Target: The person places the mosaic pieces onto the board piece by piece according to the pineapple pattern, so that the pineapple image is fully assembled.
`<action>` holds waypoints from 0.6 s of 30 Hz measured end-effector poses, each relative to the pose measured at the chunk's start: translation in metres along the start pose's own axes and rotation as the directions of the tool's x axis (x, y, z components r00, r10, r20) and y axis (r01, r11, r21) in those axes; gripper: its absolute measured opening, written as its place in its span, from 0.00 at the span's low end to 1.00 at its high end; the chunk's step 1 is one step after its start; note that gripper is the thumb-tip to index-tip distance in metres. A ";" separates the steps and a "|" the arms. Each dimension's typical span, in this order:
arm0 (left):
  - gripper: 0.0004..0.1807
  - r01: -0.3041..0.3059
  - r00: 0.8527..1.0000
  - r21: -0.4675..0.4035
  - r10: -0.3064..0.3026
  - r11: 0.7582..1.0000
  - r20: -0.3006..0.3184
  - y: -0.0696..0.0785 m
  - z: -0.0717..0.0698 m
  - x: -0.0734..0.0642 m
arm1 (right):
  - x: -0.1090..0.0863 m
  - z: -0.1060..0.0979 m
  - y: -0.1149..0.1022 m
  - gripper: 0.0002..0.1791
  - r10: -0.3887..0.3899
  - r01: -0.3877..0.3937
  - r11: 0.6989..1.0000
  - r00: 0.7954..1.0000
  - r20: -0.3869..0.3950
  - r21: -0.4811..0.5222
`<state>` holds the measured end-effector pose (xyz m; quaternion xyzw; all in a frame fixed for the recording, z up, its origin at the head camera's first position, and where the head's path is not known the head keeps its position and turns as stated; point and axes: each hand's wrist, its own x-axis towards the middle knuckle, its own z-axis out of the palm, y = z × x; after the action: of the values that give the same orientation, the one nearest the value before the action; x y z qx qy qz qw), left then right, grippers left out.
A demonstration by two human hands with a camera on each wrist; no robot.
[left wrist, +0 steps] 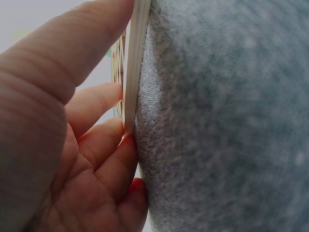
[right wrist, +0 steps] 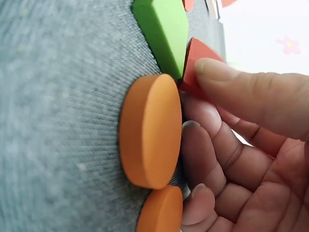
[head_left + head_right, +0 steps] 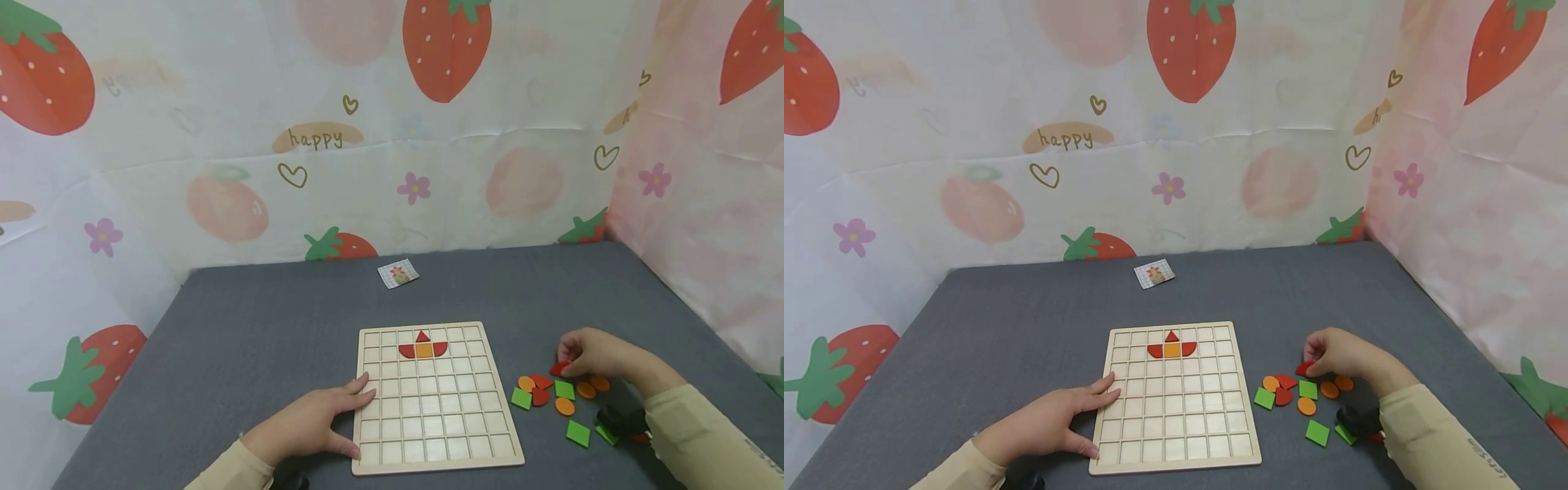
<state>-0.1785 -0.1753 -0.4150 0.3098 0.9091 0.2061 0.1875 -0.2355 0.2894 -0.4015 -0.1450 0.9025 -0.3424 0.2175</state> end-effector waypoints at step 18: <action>0.48 0.000 1.000 0.010 0.000 1.000 -0.007 0.001 0.001 0.000 | 0.000 -0.005 -0.008 0.08 -0.015 0.016 1.000 0.999 -0.049 0.009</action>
<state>-0.1781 -0.1744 -0.4154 0.3102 0.9106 0.2027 0.1827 -0.2372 0.2867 -0.3925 -0.1424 0.9047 -0.3519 0.1933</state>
